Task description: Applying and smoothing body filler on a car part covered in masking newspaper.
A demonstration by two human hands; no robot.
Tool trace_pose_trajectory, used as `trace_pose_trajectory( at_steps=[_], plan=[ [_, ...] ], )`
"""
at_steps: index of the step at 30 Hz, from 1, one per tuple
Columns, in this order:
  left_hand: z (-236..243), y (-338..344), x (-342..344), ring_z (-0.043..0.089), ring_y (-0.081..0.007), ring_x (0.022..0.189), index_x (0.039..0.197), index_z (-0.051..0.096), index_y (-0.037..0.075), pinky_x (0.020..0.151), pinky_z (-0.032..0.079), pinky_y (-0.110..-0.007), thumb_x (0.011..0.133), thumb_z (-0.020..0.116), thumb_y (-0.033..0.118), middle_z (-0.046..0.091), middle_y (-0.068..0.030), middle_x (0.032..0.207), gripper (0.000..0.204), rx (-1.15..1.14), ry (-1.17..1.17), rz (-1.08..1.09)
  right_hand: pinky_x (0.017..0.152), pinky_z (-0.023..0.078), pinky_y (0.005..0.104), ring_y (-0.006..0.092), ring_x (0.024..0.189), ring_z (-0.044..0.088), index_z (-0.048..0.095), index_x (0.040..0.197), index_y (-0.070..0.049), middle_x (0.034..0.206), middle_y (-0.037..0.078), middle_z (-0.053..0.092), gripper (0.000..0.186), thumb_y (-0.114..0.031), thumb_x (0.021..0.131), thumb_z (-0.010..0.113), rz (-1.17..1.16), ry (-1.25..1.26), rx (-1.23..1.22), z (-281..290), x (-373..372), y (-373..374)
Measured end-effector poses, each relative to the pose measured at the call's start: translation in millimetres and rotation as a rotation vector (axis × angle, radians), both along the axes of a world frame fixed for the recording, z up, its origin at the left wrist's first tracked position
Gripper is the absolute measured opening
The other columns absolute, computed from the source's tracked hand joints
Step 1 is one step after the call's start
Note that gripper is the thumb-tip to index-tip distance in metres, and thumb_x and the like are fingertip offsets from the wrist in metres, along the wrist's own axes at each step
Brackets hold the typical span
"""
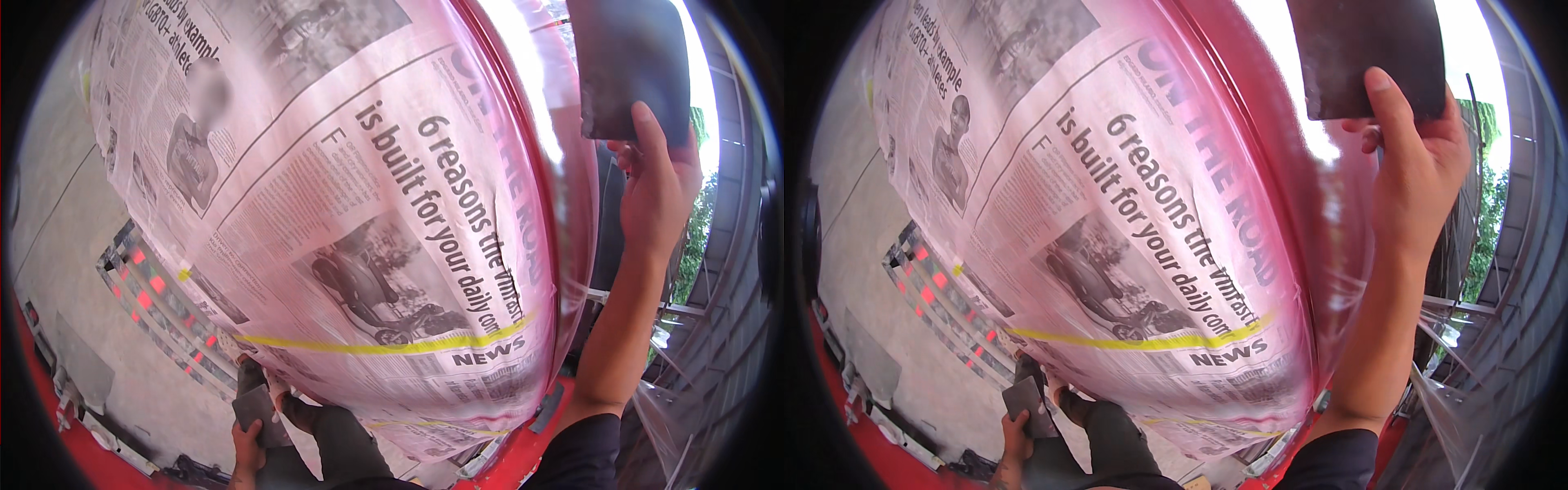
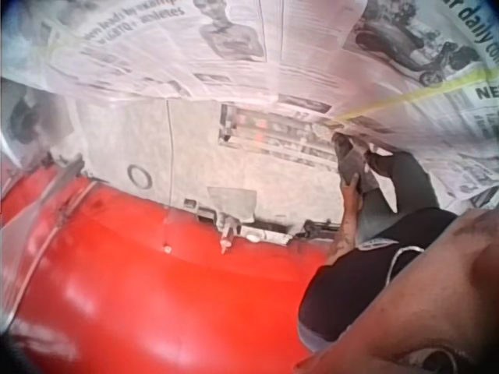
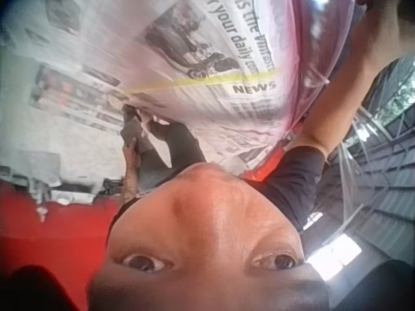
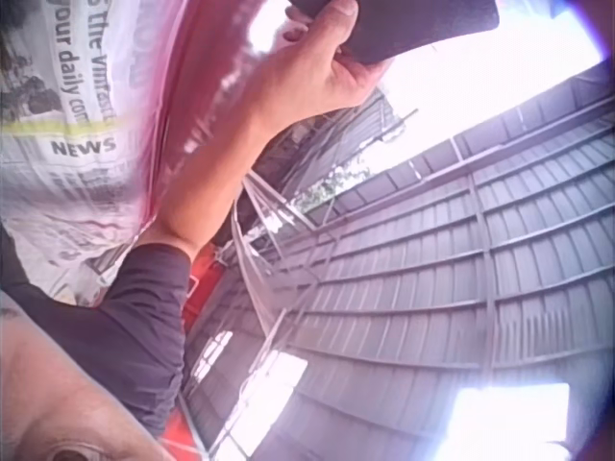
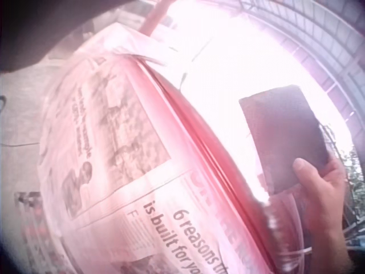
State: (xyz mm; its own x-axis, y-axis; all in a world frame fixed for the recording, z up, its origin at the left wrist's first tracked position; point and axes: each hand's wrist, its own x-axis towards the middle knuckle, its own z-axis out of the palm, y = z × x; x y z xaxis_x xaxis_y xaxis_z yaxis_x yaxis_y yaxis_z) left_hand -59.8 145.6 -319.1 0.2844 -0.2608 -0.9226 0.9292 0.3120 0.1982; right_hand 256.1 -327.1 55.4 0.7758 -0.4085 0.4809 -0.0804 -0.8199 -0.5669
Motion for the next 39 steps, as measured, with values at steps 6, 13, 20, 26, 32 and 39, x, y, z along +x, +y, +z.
trace_pose_trajectory(
  at_steps=[6,13,20,26,32,39],
  plan=[
    [-4.5,5.7,7.3,0.066,-0.0252,0.095,0.121,0.054,-0.003,0.084,0.054,-0.037,0.085,0.062,0.002,0.064,-0.0133,0.108,0.037,-0.050,0.013,0.043,0.049,0.042,0.0199,0.0068,0.057,0.059,0.065,0.099,0.000,0.073,0.003,0.066,0.022,-0.014,0.085,0.075,0.102,0.043,0.033,-14.6,33.4,17.8],
    [-6.3,7.8,12.5,0.066,-0.0250,0.093,0.120,0.054,-0.003,0.084,0.055,-0.037,0.085,0.063,0.003,0.065,-0.0126,0.107,0.036,-0.032,0.036,0.030,0.058,0.043,0.0241,0.0114,0.065,0.061,0.065,0.105,-0.001,0.084,0.003,0.066,0.033,-0.024,0.084,0.075,-0.001,0.148,-0.086,-17.8,48.7,25.4],
    [-5.7,7.2,13.4,0.067,-0.0247,0.092,0.120,0.054,-0.003,0.083,0.055,-0.037,0.085,0.063,0.004,0.065,-0.0122,0.107,0.037,-0.042,0.035,0.049,0.057,0.043,0.0235,0.0109,0.062,0.059,0.059,0.111,0.003,0.081,0.005,0.064,0.044,-0.023,0.082,0.078,-0.034,0.089,-0.019,-11.4,49.9,15.9],
    [-4.9,7.2,13.6,0.067,-0.0248,0.091,0.119,0.055,-0.003,0.083,0.055,-0.037,0.085,0.064,0.005,0.065,-0.0125,0.107,0.036,-0.018,0.033,0.026,0.056,0.042,0.0230,0.0105,0.061,0.058,0.058,0.110,0.003,0.078,0.004,0.062,0.045,-0.020,0.080,0.080,0.039,0.027,0.016,-7.7,50.4,14.4],
    [-5.6,7.2,10.6,0.067,-0.0255,0.091,0.119,0.055,-0.003,0.083,0.055,-0.038,0.086,0.063,0.004,0.065,-0.0130,0.107,0.035,-0.020,0.035,0.045,0.057,0.043,0.0228,0.0106,0.061,0.059,0.059,0.110,0.004,0.078,0.004,0.063,0.043,-0.022,0.081,0.078,-0.017,0.100,0.000,-9.7,46.0,12.6],
    [6.4,0.4,19.2,0.067,-0.0254,0.089,0.118,0.055,-0.003,0.080,0.055,-0.037,0.086,0.063,0.005,0.065,-0.0130,0.106,0.034,-0.022,0.051,0.061,0.058,0.046,0.0255,0.0105,0.062,0.060,0.067,0.100,-0.001,0.078,0.003,0.065,0.030,-0.024,0.083,0.075,0.032,0.124,-0.137,-20.5,46.4,27.3]
  ],
)
